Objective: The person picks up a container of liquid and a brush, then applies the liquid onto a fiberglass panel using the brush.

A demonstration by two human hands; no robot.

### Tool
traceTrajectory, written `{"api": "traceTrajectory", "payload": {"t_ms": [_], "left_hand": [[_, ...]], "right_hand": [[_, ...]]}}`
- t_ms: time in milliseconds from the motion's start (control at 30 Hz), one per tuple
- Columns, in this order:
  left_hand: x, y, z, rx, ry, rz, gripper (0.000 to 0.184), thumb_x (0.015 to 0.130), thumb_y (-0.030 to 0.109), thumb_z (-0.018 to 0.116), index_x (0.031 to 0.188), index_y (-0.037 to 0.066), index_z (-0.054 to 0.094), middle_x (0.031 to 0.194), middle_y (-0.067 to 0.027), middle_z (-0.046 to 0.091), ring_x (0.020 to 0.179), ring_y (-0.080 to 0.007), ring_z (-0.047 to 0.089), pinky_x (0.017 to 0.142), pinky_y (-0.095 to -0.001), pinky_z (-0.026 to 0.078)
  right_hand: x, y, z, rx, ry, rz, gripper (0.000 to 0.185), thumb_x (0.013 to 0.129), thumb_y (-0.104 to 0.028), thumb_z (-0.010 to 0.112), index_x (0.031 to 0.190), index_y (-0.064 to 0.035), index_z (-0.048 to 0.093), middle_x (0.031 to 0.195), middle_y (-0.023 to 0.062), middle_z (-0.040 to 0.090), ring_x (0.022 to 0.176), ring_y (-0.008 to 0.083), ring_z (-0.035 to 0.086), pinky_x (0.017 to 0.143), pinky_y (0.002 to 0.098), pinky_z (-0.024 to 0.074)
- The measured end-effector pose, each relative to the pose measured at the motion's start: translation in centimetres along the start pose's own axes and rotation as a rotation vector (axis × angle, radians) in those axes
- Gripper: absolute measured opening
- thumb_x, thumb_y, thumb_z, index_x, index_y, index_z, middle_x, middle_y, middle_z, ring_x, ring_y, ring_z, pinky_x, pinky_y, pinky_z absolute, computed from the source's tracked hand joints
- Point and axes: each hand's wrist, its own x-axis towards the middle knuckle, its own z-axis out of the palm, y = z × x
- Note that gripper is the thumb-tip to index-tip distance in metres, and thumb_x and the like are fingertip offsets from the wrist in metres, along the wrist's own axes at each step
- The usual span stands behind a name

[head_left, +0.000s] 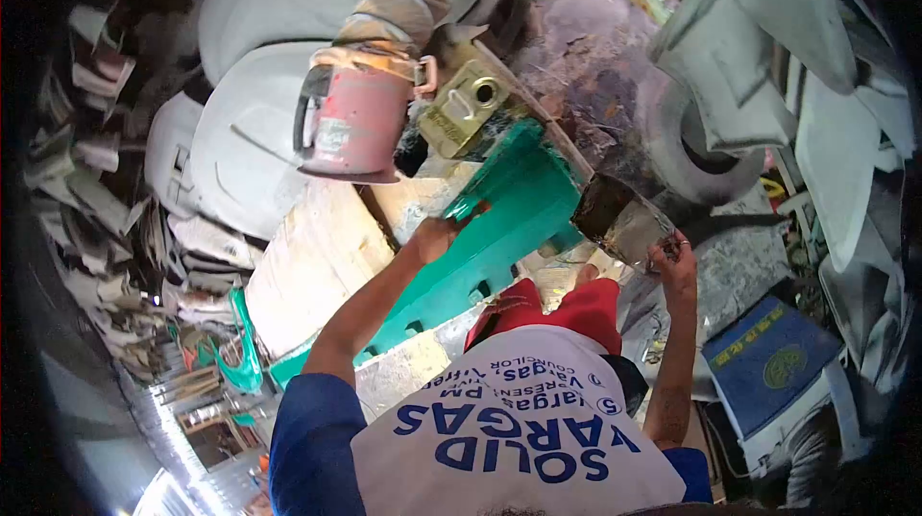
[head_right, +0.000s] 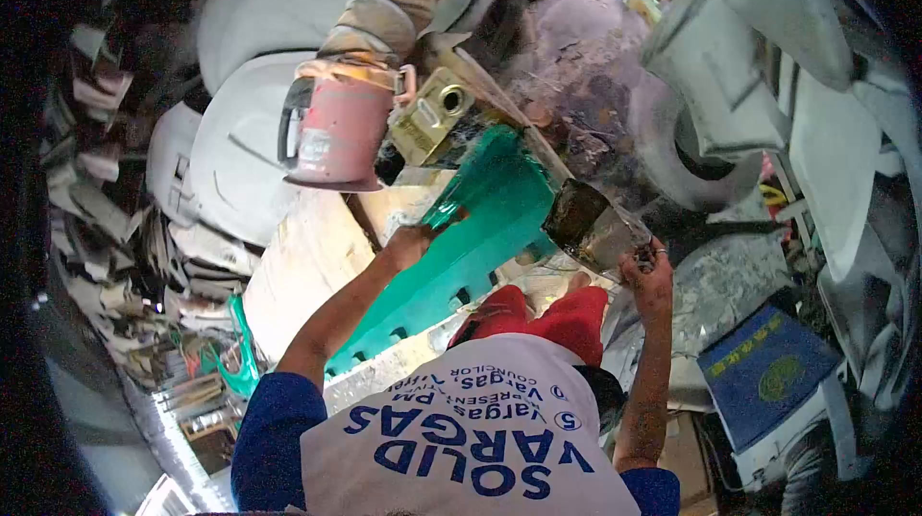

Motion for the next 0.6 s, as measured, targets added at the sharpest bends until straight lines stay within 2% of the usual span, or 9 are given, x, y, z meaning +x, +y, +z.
{"api": "traceTrajectory", "payload": {"t_ms": [100, 167, 300, 367, 433, 467, 500, 567, 600], "left_hand": [[-7.6, -2.5, 5.1, 0.017, -0.085, -0.085, 0.044, 0.087, 0.024, 0.051, 0.131, 0.019, 0.054, 0.087, -0.0164, 0.065, 0.076, -0.0363, 0.066, 0.062, -0.0451, 0.054], [-12.3, -1.6, 4.0, -0.121, -0.082, -0.221, 0.041, 0.088, 0.025, 0.052, 0.129, 0.021, 0.056, 0.093, -0.0171, 0.067, 0.077, -0.0370, 0.066, 0.063, -0.0456, 0.054], [-17.2, -2.4, 7.1, -0.146, 0.005, -0.414, 0.036, 0.092, 0.025, 0.054, 0.126, 0.016, 0.060, 0.098, -0.0173, 0.068, 0.076, -0.0309, 0.067, 0.062, -0.0414, 0.054], [-15.9, -0.6, 8.0, -0.638, 0.497, -0.698, 0.030, 0.095, 0.026, 0.055, 0.118, 0.009, 0.065, 0.087, -0.0138, 0.071, 0.067, -0.0262, 0.067, 0.059, -0.0346, 0.053], [-11.6, 1.8, 8.2, -1.172, 0.707, -0.741, 0.025, 0.096, 0.022, 0.057, 0.111, 0.006, 0.069, 0.078, -0.0089, 0.070, 0.062, -0.0156, 0.064, 0.053, -0.0263, 0.050], [-9.2, 3.1, 7.6, -1.317, 0.725, -0.719, 0.025, 0.097, 0.021, 0.055, 0.111, 0.004, 0.068, 0.078, -0.0062, 0.069, 0.063, -0.0088, 0.061, 0.050, -0.0237, 0.048], [-7.0, 4.9, 6.2, -1.338, 0.770, -0.709, 0.024, 0.097, 0.018, 0.055, 0.111, 0.003, 0.067, 0.077, -0.0074, 0.069, 0.058, -0.0104, 0.061, 0.048, -0.0243, 0.047], [-2.6, 7.1, 8.4, -1.620, 1.048, -0.571, 0.021, 0.095, 0.016, 0.056, 0.105, 0.001, 0.067, 0.073, -0.0092, 0.068, 0.052, -0.0116, 0.059, 0.044, -0.0247, 0.046], [-1.8, 8.2, 8.0, -1.657, 1.033, -0.579, 0.019, 0.094, 0.015, 0.056, 0.100, 0.001, 0.068, 0.071, -0.0099, 0.068, 0.049, -0.0125, 0.058, 0.042, -0.0254, 0.045]], "right_hand": [[1.3, -1.0, 1.4, -0.035, -0.005, 0.076, 0.070, 0.079, -0.028, 0.079, 0.132, -0.0011, 0.043, 0.098, 0.0032, 0.055, 0.076, 0.0099, 0.054, 0.062, 0.0265, 0.0482], [1.5, -1.8, 2.3, -0.072, -0.031, 0.073, 0.069, 0.080, -0.029, 0.078, 0.132, -0.0001, 0.043, 0.098, 0.0031, 0.055, 0.078, 0.0098, 0.055, 0.063, 0.0262, 0.0484], [2.7, -1.0, 2.1, -0.180, -0.133, -0.012, 0.067, 0.080, -0.033, 0.077, 0.129, 0.0009, 0.046, 0.101, 0.0029, 0.055, 0.084, 0.0114, 0.055, 0.070, 0.0261, 0.0490], [3.3, 0.2, 1.7, -0.200, -0.151, -0.022, 0.066, 0.080, -0.033, 0.078, 0.129, 0.0002, 0.047, 0.103, 0.0029, 0.055, 0.087, 0.0124, 0.055, 0.073, 0.0265, 0.0487], [3.7, 0.2, 1.7, -0.229, -0.182, -0.039, 0.065, 0.080, -0.034, 0.078, 0.128, -0.0005, 0.049, 0.105, 0.0029, 0.055, 0.090, 0.0133, 0.055, 0.076, 0.0269, 0.0483], [3.7, 0.0, 1.8, -0.214, -0.196, -0.030, 0.066, 0.080, -0.034, 0.078, 0.129, -0.0010, 0.049, 0.106, 0.0032, 0.056, 0.092, 0.0139, 0.055, 0.077, 0.0277, 0.0481], [3.7, -0.2, 2.0, -0.200, -0.213, -0.020, 0.067, 0.079, -0.035, 0.078, 0.130, -0.0015, 0.049, 0.106, 0.0035, 0.056, 0.095, 0.0145, 0.054, 0.079, 0.0286, 0.0479], [4.4, 0.5, 2.0, -0.200, -0.280, 0.038, 0.060, 0.083, -0.031, 0.072, 0.131, -0.0026, 0.048, 0.113, 0.0042, 0.056, 0.100, 0.0159, 0.054, 0.078, 0.0334, 0.0485], [4.3, -0.3, 2.3, -0.240, -0.254, 0.090, 0.060, 0.083, -0.031, 0.071, 0.131, -0.0041, 0.047, 0.113, 0.0039, 0.056, 0.100, 0.0161, 0.054, 0.076, 0.0340, 0.0500]]}}
